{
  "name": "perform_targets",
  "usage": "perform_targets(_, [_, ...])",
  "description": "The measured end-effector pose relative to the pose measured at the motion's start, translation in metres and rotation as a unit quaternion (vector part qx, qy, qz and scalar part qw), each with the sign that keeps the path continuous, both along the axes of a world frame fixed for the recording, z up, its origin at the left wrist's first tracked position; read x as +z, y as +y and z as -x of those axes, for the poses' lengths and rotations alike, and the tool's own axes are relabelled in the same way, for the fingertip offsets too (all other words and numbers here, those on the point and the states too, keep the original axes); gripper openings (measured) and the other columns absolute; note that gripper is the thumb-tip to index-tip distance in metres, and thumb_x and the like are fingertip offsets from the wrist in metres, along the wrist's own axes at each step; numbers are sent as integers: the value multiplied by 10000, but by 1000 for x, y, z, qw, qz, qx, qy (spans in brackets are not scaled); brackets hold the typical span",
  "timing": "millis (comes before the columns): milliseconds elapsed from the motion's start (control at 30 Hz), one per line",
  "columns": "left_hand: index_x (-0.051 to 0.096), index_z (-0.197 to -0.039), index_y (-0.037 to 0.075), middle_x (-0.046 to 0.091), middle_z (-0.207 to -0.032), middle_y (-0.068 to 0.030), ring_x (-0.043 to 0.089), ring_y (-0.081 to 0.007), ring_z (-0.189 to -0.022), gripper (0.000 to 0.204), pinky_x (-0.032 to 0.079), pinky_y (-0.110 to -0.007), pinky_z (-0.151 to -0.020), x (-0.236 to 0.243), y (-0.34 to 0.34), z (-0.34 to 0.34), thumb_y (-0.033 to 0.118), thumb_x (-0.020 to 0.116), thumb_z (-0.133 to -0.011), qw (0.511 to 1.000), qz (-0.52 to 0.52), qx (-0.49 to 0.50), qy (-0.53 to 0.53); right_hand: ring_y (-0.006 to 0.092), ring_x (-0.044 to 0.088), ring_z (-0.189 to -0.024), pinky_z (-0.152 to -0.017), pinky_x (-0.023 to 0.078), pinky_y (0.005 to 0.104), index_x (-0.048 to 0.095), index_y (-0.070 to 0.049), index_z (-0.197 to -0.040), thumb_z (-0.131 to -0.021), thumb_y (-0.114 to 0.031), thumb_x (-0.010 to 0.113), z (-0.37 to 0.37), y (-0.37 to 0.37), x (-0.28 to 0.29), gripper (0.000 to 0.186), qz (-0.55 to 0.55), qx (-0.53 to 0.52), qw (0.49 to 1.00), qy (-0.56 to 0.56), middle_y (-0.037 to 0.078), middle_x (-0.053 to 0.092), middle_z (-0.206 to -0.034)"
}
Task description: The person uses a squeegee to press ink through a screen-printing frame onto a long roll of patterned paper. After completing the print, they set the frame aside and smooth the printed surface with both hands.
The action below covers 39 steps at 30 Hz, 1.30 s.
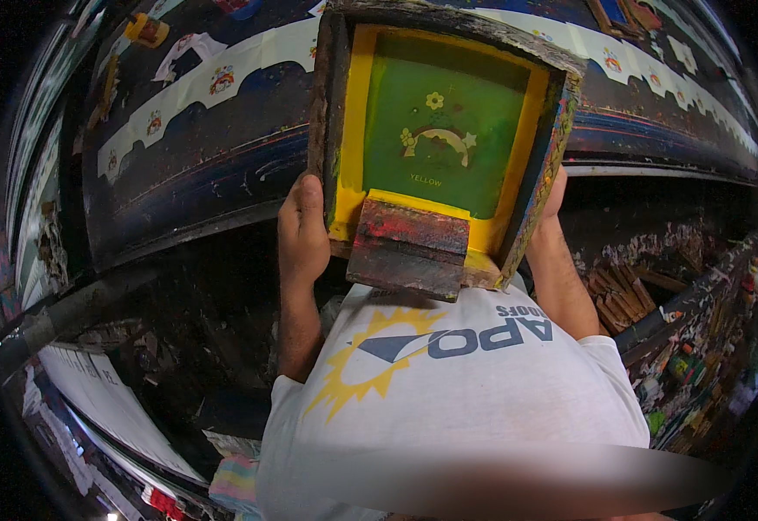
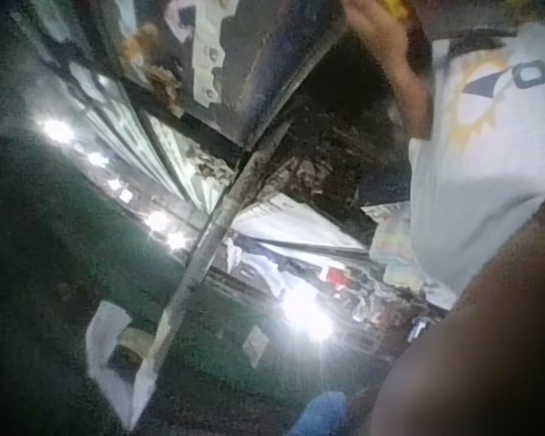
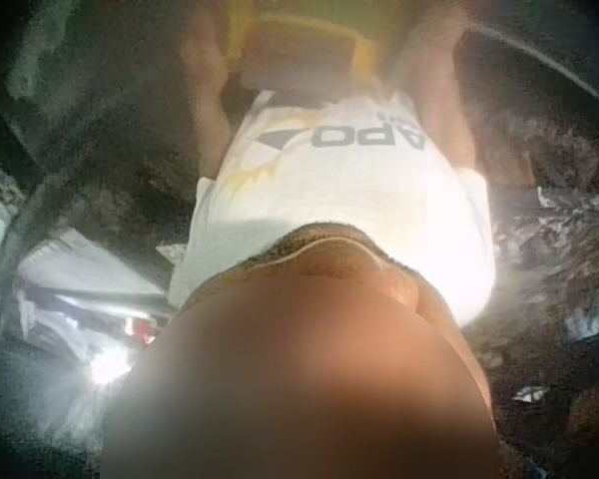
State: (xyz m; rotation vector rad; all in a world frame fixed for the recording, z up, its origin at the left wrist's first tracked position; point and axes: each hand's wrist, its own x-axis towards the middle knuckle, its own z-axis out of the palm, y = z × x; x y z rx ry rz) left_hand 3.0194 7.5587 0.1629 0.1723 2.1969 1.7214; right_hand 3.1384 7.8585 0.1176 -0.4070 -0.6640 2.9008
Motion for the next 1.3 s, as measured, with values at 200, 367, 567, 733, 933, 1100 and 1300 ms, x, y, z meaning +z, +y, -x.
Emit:
perform_targets(200, [662,-1071,13,589,-905,-14,529,-120,-878,554,448,-314,-825,9,3,-3,499,418,-1175,999,25,16,24,293,754,-1010,-886,643,427,683,5,-1285,-1087,-318,458,3,17,3,440,29,5,999,-16,173,753,-1162])
perform_targets(367, [662,-1063,11,597,-908,-15,524,-111,-884,542,446,-314,-814,9,27,-9,481,418,-1179,1000,6,5,17,311,747,-1115,-957,626,461,674,21,-1329,-1087,-341,444,-11,32,-2,493,89,2,995,42,208,742,-1273])
perform_targets(567, [662,-1040,2,588,-876,-7,511,-103,-859,543,441,-311,-789,4,55,-8,465,416,-1182,999,22,-25,30,346,725,-1158,-1054,572,501,667,19,-1347,-1077,-318,437,-36,59,2,489,112,5,991,67,211,733,-1301])
perform_targets(733, [655,-1027,-6,570,-853,4,494,-102,-841,546,439,-314,-772,9,77,-13,458,415,-1185,998,40,-34,21,381,677,-1268,-1160,487,527,644,23,-1393,-1086,-346,446,-50,74,9,519,129,-20,989,71,213,704,-1382])
perform_targets(933, [629,-978,-6,523,-822,9,457,-101,-819,540,422,-326,-740,12,104,-18,443,415,-1187,999,24,-31,22,392,649,-1326,-1167,479,552,620,4,-1448,-1110,-345,418,-54,90,10,526,191,22,971,143,213,673,-1444])
perform_targets(1100, [590,-928,10,484,-799,13,428,-104,-801,518,396,-332,-709,6,100,-17,420,412,-1190,996,51,-62,46,354,662,-1301,-1123,527,501,615,-6,-1451,-1121,-346,429,-49,83,2,509,142,-61,976,153,186,684,-1428])
perform_targets(1300, [581,-917,15,474,-796,13,418,-99,-798,512,387,-320,-703,2,100,-20,417,418,-1188,998,34,-49,35,392,680,-1267,-1124,528,513,614,-6,-1454,-1110,-396,396,-47,92,0,564,131,-33,984,118,230,685,-1410])
